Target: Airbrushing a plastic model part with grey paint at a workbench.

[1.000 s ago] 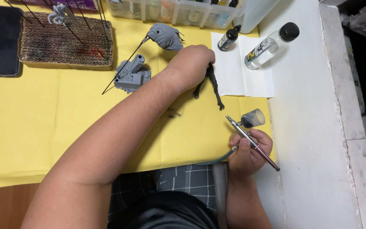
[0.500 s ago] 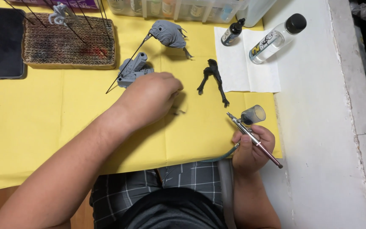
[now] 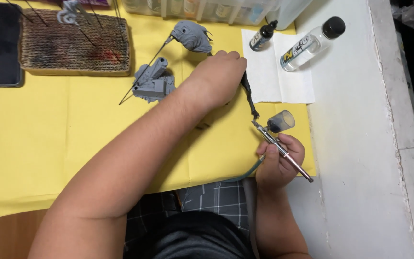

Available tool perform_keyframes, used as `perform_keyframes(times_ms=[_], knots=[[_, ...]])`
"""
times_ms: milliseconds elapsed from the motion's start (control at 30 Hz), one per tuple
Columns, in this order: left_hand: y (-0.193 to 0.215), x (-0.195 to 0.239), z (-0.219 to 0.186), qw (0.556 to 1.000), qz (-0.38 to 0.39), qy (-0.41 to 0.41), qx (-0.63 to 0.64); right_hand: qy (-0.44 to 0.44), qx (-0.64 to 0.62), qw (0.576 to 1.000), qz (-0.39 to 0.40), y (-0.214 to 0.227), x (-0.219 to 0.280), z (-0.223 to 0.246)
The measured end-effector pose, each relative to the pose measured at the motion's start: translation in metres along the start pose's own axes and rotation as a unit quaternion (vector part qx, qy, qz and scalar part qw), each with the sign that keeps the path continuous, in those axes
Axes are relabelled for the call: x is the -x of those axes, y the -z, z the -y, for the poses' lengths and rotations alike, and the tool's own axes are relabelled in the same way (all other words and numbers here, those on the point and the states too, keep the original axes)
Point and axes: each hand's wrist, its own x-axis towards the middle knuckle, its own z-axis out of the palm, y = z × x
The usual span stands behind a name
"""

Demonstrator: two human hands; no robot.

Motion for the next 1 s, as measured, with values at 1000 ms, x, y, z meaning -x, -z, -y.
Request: perform_keyframes(times_ms=[1000], knots=[[-0.023,0.003,0.018,1.000,-0.014,0.013,-0.014,-0.083,0.132,0.987,0.032,-0.021,-0.004,0.034]])
